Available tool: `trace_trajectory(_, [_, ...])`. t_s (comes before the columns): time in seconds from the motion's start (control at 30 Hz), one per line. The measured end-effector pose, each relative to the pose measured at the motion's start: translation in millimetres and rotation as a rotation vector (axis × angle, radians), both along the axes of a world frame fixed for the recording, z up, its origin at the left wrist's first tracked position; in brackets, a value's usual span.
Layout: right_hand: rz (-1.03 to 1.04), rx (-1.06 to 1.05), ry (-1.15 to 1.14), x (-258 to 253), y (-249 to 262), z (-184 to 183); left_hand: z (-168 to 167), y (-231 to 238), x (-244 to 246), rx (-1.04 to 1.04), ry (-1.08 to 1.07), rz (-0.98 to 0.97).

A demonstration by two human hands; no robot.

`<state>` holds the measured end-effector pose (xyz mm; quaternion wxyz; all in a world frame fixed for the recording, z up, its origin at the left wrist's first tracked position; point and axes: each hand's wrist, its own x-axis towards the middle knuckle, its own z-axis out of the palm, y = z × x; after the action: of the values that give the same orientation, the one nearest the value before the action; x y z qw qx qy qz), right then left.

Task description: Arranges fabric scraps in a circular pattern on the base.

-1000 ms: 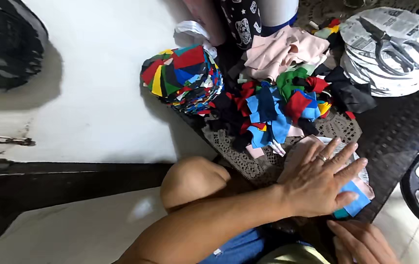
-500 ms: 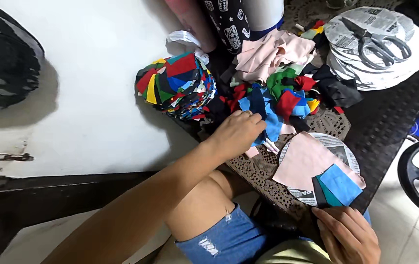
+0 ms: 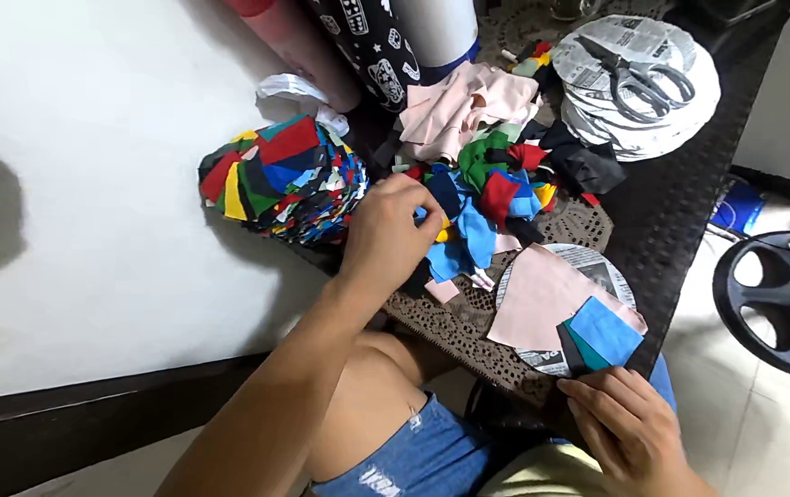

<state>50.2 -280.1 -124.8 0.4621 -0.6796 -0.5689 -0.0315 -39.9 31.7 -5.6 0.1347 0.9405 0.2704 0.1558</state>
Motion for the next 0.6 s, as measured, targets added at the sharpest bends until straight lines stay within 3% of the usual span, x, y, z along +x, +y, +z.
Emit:
trace_trajectory(0.13, [0.06,0.015,0.065,13.9,24.9,31.0,23.8,1.1,-2.2,-0.25,-0.215,0.161])
trace_trajectory(0.33, [0.027,0.092,0.041,26.3,106.9,85.6,32.9,-15.0,4.3,-0.855,-0.4,0.165])
trace_trajectory(0.47, [-0.094,0.16,0.085,24.8,147.1,94.1,35.0,-27.8,12.8,-0.972,-0.398,0.133])
trace_trajectory(0.6, [-0.156,0.17,0.065,29.8,156.2,88.9,33.2,-35.0,17.9,-0.929,-0.372,0.062])
